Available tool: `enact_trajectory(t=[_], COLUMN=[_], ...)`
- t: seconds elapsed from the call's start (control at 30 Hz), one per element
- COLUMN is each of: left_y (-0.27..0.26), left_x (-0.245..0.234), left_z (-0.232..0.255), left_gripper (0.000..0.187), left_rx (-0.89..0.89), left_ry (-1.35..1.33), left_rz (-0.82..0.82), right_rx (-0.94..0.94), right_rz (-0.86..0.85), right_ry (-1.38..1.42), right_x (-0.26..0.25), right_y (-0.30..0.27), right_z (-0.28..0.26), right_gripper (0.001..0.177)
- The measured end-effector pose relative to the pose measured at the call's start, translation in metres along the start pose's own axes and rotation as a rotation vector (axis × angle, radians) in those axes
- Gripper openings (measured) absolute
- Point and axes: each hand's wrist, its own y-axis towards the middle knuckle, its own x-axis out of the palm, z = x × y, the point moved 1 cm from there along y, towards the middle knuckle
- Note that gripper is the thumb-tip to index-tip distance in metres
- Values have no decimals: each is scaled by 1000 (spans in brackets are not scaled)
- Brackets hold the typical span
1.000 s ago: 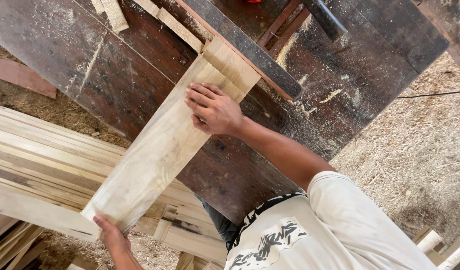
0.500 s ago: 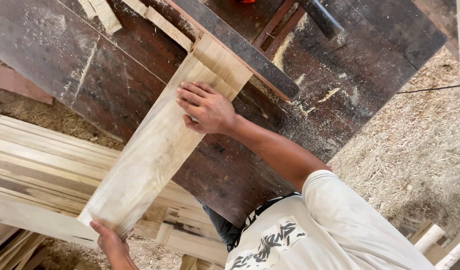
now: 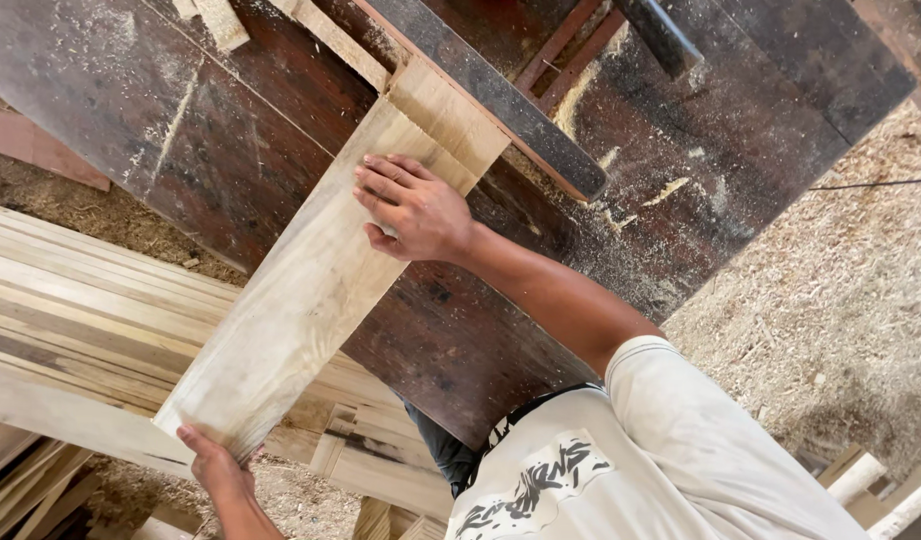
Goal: The person stands at a workbench and uses their hands to slide a wooden board against a guide rail, checking the fit and surface of the wood.
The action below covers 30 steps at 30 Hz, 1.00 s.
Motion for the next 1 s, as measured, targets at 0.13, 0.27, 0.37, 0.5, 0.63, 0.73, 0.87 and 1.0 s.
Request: enact_trajectory(t=[0.13, 0.27, 0.37, 0.5, 0.63, 0.73, 0.87, 1.0], left_y=[-3, -5, -6, -4, -1, 3, 13, 20], left_x=[4, 5, 6, 7, 7, 10, 11, 8], left_z=[10, 23, 31, 38, 43, 50, 52, 51], left_gripper=[92, 90, 92, 93, 95, 96, 96, 96], left_rx=[-12, 11, -8, -2, 9, 15, 17, 43], left_ry=[34, 10, 14, 11, -1, -31, -58, -23], left_rz=[7, 1, 4, -10, -3, 7, 6, -12], right_rx=[-5, -11, 0, 3, 9, 14, 8, -6], right_rz=[-16, -17, -31, -34, -26, -35, -42, -41], right_ry=[-30, -40, -33, -37, -27, -18, -18, -43], right_x=[5, 11, 14, 19, 23, 26, 30, 38], right_y=[5, 12, 16, 23, 29, 33, 38, 44], right_z=[1, 3, 3, 5, 7, 8, 10, 13], right_gripper=[41, 42, 42, 43, 44, 45, 46, 46])
